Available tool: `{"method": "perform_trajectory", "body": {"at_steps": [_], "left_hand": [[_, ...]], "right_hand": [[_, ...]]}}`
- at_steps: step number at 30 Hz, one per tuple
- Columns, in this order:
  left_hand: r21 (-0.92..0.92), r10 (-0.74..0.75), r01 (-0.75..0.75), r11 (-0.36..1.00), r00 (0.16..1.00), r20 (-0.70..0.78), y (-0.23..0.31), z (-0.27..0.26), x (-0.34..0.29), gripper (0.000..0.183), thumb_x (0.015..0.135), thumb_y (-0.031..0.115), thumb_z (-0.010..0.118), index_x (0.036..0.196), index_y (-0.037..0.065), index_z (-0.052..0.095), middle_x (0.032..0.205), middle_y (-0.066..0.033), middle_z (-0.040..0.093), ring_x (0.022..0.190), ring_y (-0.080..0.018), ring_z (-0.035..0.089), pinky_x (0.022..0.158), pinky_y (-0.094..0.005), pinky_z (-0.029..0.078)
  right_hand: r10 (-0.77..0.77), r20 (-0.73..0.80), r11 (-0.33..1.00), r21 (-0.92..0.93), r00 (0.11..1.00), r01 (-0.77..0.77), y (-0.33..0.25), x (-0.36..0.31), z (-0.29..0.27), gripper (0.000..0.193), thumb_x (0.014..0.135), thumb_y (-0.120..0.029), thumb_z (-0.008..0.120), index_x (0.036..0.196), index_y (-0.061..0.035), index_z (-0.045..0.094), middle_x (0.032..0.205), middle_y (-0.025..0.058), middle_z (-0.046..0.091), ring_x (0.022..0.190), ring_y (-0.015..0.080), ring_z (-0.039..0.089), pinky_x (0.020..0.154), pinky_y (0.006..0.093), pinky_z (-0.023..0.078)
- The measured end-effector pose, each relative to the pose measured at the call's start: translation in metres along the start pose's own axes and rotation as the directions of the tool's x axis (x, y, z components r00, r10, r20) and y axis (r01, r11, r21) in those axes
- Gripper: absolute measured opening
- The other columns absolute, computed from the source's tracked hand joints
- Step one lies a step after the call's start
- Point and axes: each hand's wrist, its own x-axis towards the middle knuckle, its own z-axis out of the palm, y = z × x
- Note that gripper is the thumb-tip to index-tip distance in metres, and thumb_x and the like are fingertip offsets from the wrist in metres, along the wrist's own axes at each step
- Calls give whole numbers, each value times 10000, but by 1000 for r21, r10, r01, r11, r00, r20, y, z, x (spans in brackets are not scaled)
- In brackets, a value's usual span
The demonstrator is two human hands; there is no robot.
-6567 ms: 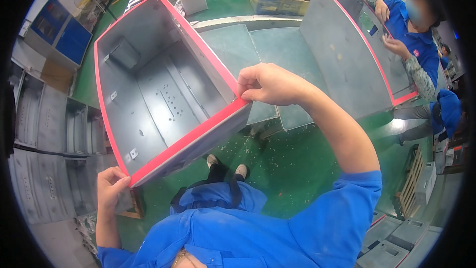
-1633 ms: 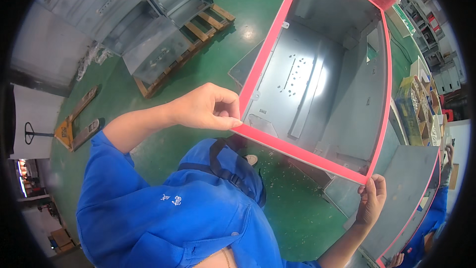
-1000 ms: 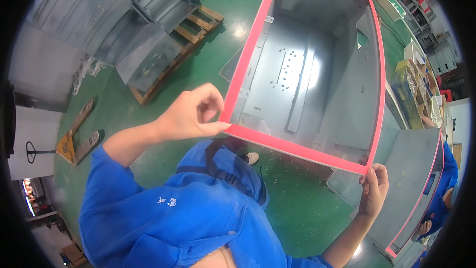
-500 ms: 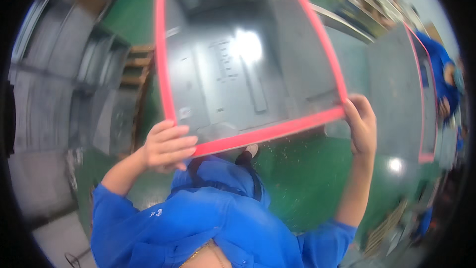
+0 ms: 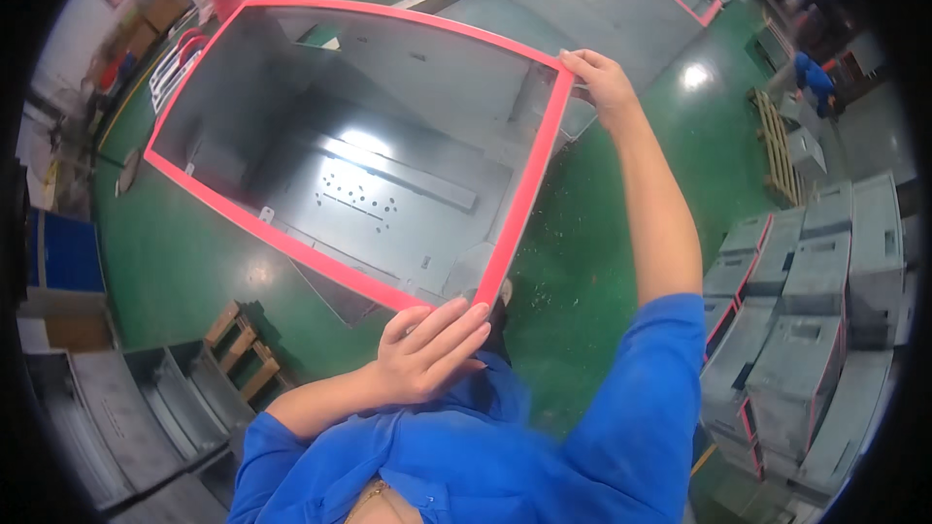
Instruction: The person applies red protective tape along the edges of a metal cabinet door, smoothing it down by hand. They then pick up a metal drawer, wipe it with a cloth, and apply red tape to its edges as well.
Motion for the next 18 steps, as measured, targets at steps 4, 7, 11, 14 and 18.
{"method": "perform_trajectory", "body": {"at_steps": [4,7,11,14,18], "left_hand": [[-258,58,-33,965,994,90,-14,-28,11,407,821,253,579,1137,0,538,1169,-135,559,1077,-273,540,836,-358,406],[-458,-22,58,887,996,83,-30,-46,38,408,854,165,542,1208,-26,472,1177,-172,541,1107,-297,515,876,-372,409],[-747,-347,549,376,830,436,-60,-23,93,472,900,174,449,1311,-36,348,1261,-151,484,1154,-242,470,956,-334,359],[-654,-470,749,107,618,630,-62,-1,117,532,886,175,442,1344,-40,278,1302,-161,435,1184,-229,438,977,-290,325],[-691,-467,719,-77,586,662,-66,37,125,578,870,165,447,1355,-60,227,1280,-178,429,1144,-195,454,945,-268,339]], "right_hand": [[-11,-47,1000,-12,999,11,3,1,5,259,871,-317,530,901,-75,618,905,29,616,863,133,560,813,313,419],[-21,-79,994,108,997,29,4,-8,6,250,896,-276,486,941,-64,610,940,41,610,890,142,559,804,318,431],[-66,-358,980,150,931,127,33,-25,5,229,904,-185,437,981,-33,589,1004,73,609,931,160,560,801,323,446],[-234,-438,964,11,868,265,33,-56,14,212,888,-115,429,991,-12,584,1014,84,613,943,159,566,818,308,446],[-405,-322,914,-174,856,367,40,-90,11,201,855,-51,462,1010,-1,580,977,71,629,913,142,579,808,256,440]]}}
